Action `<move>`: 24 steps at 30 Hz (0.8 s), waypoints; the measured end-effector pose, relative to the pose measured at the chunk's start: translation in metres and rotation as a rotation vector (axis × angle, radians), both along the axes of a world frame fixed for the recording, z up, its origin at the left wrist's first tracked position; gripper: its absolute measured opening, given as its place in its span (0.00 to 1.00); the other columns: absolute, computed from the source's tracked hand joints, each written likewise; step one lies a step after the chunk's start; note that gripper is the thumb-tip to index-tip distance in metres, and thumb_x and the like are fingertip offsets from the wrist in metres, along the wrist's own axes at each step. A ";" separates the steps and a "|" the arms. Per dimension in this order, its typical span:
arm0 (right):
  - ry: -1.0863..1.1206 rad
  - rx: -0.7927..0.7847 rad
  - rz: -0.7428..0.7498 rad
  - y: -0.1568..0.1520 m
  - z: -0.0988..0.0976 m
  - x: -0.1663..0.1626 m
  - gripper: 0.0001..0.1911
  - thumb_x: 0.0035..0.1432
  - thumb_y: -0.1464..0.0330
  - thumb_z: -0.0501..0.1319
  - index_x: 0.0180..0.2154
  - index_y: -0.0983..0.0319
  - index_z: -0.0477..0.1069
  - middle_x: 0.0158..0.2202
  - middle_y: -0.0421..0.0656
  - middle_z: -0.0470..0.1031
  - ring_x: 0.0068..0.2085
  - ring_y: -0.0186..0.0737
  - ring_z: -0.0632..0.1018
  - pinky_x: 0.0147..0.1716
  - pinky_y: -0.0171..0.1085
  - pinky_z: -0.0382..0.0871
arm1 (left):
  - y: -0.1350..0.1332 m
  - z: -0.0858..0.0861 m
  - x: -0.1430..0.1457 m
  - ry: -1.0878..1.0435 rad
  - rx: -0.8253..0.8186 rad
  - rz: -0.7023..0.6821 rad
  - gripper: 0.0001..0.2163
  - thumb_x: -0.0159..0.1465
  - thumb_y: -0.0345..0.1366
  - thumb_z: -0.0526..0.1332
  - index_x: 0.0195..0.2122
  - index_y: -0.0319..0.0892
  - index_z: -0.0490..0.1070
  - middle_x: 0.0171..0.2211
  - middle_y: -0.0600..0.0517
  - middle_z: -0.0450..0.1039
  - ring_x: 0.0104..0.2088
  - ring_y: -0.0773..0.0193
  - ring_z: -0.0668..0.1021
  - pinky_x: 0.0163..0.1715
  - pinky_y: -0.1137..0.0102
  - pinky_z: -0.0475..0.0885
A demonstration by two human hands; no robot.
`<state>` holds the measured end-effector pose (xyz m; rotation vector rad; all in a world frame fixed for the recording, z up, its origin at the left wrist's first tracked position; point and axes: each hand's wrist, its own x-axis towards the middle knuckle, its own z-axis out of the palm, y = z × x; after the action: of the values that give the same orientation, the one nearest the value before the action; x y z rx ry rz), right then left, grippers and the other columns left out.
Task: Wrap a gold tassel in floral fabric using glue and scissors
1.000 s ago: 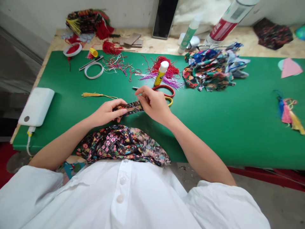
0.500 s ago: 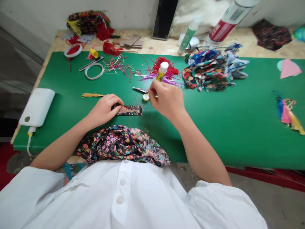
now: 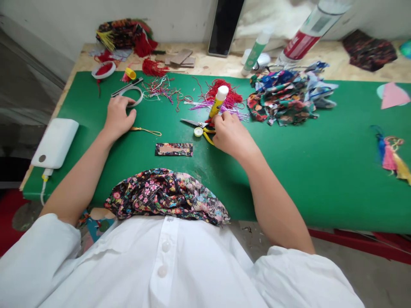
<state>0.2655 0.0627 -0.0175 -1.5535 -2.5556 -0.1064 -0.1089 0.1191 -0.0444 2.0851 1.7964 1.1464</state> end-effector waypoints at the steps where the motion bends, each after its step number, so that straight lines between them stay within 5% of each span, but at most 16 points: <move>1: 0.019 0.007 -0.014 0.000 0.002 -0.002 0.17 0.48 0.75 0.58 0.42 0.66 0.72 0.39 0.55 0.74 0.38 0.53 0.74 0.36 0.46 0.68 | 0.003 -0.003 -0.003 -0.037 0.011 -0.004 0.05 0.54 0.35 0.66 0.32 0.47 0.73 0.37 0.46 0.74 0.49 0.48 0.73 0.59 0.52 0.67; 8: 0.231 0.070 -0.216 -0.012 0.025 -0.020 0.11 0.49 0.72 0.60 0.38 0.63 0.71 0.41 0.54 0.76 0.34 0.48 0.74 0.29 0.41 0.61 | 0.002 -0.001 -0.001 -0.074 -0.066 0.038 0.03 0.55 0.31 0.63 0.27 0.47 0.73 0.35 0.46 0.75 0.47 0.49 0.74 0.59 0.52 0.65; 15: 0.332 -0.066 -0.009 -0.020 0.016 -0.036 0.10 0.53 0.68 0.62 0.39 0.61 0.68 0.39 0.49 0.78 0.34 0.45 0.75 0.30 0.39 0.62 | 0.004 0.007 -0.001 -0.250 0.002 0.096 0.04 0.60 0.35 0.63 0.32 0.48 0.67 0.32 0.52 0.76 0.43 0.55 0.78 0.54 0.59 0.67; 24: 0.273 -0.010 -0.030 -0.015 0.004 -0.040 0.16 0.50 0.76 0.56 0.42 0.61 0.69 0.43 0.51 0.77 0.38 0.49 0.76 0.30 0.40 0.63 | -0.005 0.028 0.006 -0.439 0.067 0.115 0.12 0.68 0.47 0.61 0.36 0.47 0.60 0.35 0.57 0.74 0.42 0.68 0.78 0.50 0.62 0.71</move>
<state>0.2255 0.0474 -0.0135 -1.4938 -2.3259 0.1079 -0.1029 0.1145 -0.0162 1.6079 1.6948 1.5665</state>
